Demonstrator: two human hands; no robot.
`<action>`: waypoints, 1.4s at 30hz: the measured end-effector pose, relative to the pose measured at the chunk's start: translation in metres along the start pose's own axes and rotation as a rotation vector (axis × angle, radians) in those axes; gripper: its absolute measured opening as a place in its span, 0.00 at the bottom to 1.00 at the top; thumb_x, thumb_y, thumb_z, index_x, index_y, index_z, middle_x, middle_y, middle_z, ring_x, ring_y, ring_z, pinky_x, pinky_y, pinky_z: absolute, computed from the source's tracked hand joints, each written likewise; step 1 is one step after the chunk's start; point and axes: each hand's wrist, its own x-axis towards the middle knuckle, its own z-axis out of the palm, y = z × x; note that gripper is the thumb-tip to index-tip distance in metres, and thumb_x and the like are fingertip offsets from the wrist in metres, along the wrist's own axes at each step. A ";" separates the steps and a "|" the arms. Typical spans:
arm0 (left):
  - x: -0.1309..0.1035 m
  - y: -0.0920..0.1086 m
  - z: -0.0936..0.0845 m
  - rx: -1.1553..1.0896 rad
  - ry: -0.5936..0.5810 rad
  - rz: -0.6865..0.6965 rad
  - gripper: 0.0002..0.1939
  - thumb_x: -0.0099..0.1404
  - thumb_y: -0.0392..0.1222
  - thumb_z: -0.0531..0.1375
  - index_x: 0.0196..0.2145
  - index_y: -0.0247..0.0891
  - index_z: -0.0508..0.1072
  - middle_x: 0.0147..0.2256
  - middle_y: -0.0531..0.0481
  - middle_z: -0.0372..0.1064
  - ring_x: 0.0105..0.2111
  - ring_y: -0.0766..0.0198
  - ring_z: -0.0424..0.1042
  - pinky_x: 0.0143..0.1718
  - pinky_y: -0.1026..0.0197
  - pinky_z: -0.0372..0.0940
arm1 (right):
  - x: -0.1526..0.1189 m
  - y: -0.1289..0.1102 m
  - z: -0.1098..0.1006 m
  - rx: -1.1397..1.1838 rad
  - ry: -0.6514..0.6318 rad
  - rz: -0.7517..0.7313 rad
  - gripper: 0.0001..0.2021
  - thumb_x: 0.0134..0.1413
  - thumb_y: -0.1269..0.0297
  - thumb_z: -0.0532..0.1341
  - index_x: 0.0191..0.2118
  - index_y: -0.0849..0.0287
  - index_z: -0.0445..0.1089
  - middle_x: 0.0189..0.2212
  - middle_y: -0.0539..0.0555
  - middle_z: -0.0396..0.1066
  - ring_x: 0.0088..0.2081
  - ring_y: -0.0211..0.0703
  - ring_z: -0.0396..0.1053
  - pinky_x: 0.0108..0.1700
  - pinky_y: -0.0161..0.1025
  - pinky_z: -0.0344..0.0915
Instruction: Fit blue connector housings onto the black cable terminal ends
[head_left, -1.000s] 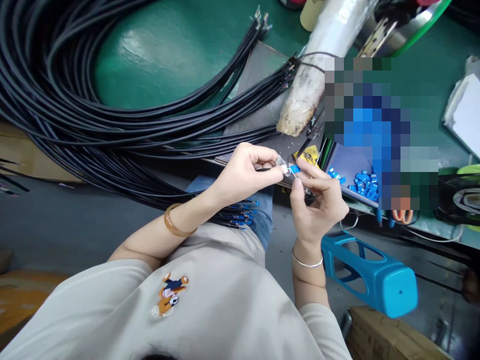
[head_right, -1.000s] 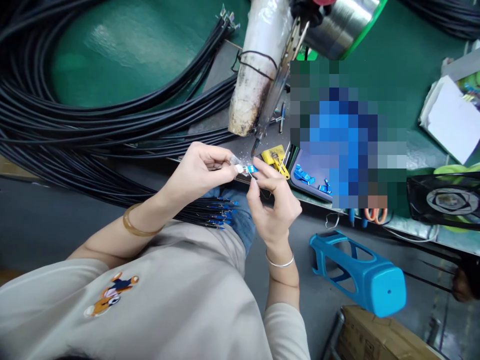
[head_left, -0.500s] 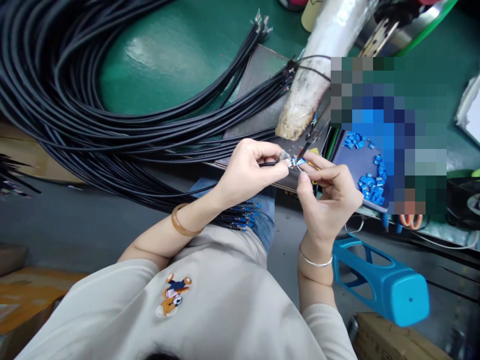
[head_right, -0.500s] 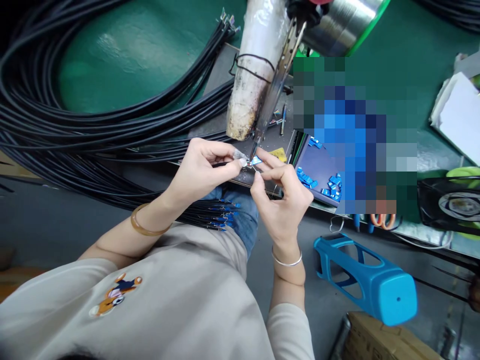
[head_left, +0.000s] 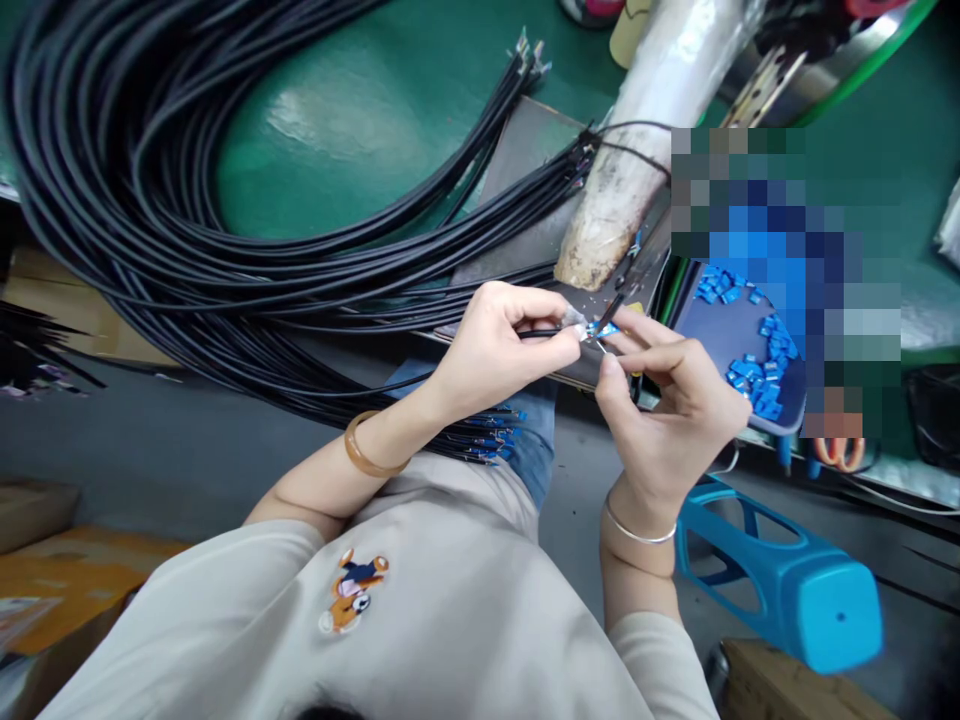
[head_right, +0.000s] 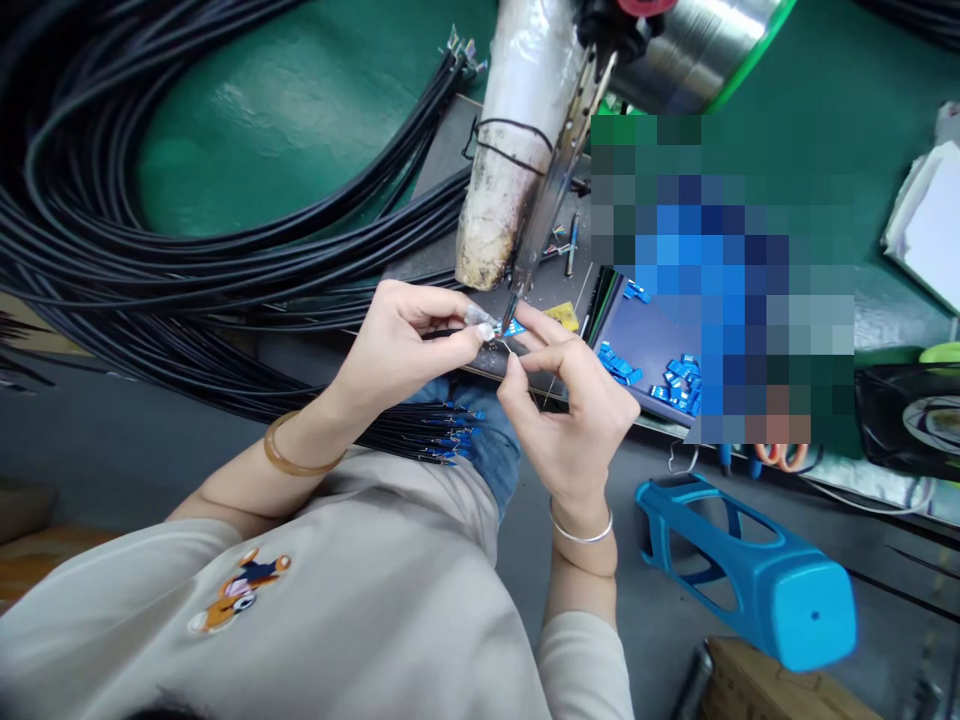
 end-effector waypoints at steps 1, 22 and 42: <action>0.000 -0.001 -0.001 0.007 -0.015 -0.014 0.08 0.57 0.33 0.60 0.21 0.32 0.72 0.20 0.54 0.61 0.22 0.73 0.58 0.23 0.68 0.54 | -0.001 0.001 0.000 -0.005 -0.005 -0.006 0.05 0.54 0.73 0.64 0.33 0.56 0.70 0.48 0.53 0.78 0.47 0.47 0.79 0.48 0.46 0.80; -0.018 0.009 -0.005 0.046 -0.168 -0.058 0.08 0.56 0.34 0.57 0.20 0.33 0.65 0.20 0.57 0.52 0.22 0.74 0.50 0.23 0.66 0.47 | -0.014 -0.003 -0.006 -0.184 0.092 -0.166 0.07 0.55 0.71 0.67 0.38 0.52 0.77 0.30 0.48 0.74 0.33 0.36 0.72 0.34 0.35 0.70; -0.024 0.001 -0.009 -0.072 -0.210 -0.049 0.12 0.65 0.40 0.59 0.24 0.34 0.67 0.19 0.57 0.56 0.19 0.74 0.53 0.20 0.67 0.49 | -0.029 -0.007 -0.004 0.005 0.085 0.144 0.06 0.64 0.64 0.59 0.41 0.55 0.74 0.21 0.44 0.68 0.19 0.31 0.65 0.21 0.31 0.59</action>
